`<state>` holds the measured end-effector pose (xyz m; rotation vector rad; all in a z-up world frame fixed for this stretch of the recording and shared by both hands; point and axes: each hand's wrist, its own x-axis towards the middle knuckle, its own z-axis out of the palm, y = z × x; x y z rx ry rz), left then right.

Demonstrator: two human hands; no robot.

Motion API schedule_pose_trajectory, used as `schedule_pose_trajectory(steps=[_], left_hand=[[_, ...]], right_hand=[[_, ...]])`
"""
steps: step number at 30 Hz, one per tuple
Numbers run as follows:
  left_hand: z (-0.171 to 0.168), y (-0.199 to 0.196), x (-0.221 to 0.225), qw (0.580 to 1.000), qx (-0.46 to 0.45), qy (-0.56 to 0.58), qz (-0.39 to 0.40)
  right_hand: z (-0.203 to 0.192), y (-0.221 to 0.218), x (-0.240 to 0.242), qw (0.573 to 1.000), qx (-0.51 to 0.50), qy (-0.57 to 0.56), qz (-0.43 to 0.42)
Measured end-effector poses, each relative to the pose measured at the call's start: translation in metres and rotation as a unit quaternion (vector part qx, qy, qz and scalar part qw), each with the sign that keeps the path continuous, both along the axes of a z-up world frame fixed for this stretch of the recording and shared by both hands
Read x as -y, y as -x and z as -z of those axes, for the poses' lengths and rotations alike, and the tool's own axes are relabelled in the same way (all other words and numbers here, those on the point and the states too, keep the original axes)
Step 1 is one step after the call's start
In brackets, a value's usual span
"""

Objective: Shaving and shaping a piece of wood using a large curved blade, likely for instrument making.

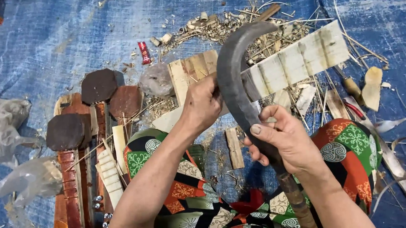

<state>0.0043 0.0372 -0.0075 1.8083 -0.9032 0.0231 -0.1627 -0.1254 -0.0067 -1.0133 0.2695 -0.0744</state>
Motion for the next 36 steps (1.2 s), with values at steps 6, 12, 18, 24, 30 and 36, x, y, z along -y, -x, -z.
schedule_pose_trajectory(steps=[6, 12, 18, 24, 30, 36], left_hand=[[-0.035, 0.012, -0.011, 0.991, -0.085, 0.073, 0.072], [-0.01, 0.0, -0.017, 0.984, -0.132, 0.06, 0.1], [-0.03, 0.007, -0.024, 0.987, -0.121, 0.004, 0.103], [-0.012, 0.008, -0.018, 0.996, 0.002, -0.094, 0.002], [-0.017, 0.012, -0.021, 0.997, -0.012, -0.076, -0.002], [-0.003, 0.009, -0.021, 0.997, 0.006, -0.08, -0.006]], right_hand=[[-0.002, -0.005, -0.006, 0.999, 0.006, 0.01, -0.036], [0.022, -0.001, 0.005, 0.999, 0.009, 0.018, -0.025], [0.023, -0.003, 0.009, 0.999, 0.026, -0.03, -0.018], [0.028, -0.006, 0.008, 0.999, 0.036, 0.015, -0.036], [0.031, -0.003, 0.008, 0.998, 0.037, 0.015, -0.047], [0.028, -0.004, 0.006, 0.999, 0.03, 0.011, -0.042]])
